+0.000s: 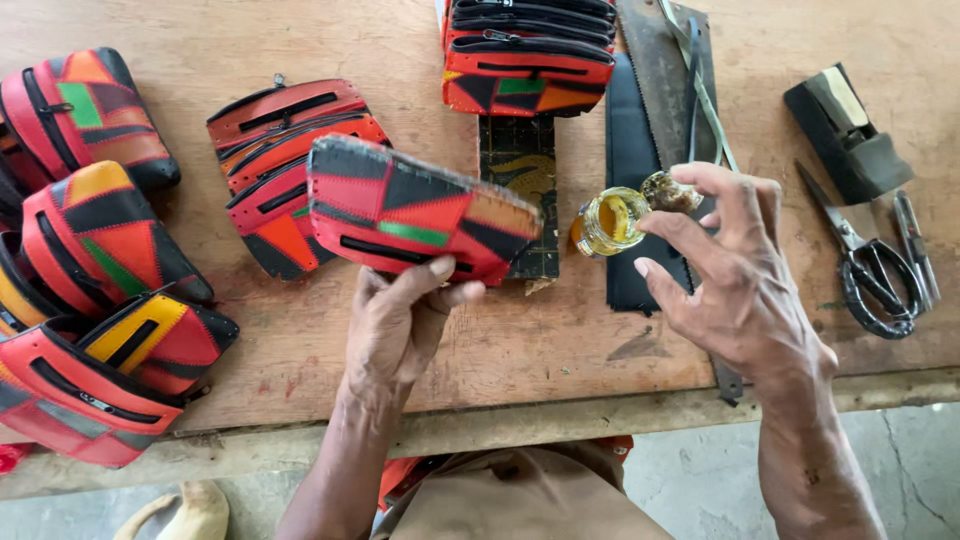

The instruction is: The person applies a yellowish substance from a small jar to the edges and surfaces of several colorful patterned leather pouches. They rub the substance in with their fingers, handling each pouch individually and placing it back on the table after treatment.

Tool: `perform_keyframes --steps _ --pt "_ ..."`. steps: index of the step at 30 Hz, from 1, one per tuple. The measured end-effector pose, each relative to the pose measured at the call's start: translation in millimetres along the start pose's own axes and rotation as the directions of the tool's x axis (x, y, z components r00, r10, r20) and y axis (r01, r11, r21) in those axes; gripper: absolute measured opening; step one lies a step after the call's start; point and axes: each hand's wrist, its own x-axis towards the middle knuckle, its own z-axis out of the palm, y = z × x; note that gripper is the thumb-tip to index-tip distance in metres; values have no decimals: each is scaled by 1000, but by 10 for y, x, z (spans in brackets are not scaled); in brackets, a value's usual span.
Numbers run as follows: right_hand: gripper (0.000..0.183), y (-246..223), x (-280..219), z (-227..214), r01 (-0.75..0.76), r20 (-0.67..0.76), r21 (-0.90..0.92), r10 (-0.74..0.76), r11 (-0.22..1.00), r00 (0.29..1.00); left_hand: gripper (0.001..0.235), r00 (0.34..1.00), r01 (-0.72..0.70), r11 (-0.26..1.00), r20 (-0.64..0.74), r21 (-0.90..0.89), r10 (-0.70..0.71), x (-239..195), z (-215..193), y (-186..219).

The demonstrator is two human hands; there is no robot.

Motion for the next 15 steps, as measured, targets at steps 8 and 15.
perform_keyframes --steps 8,15 --pt "33 76 120 84 80 28 -68 -79 994 997 37 899 122 940 437 -318 31 8 98 108" --pt "69 -272 -146 247 159 -110 582 -116 797 987 17 871 115 910 480 -398 100 126 77 17"
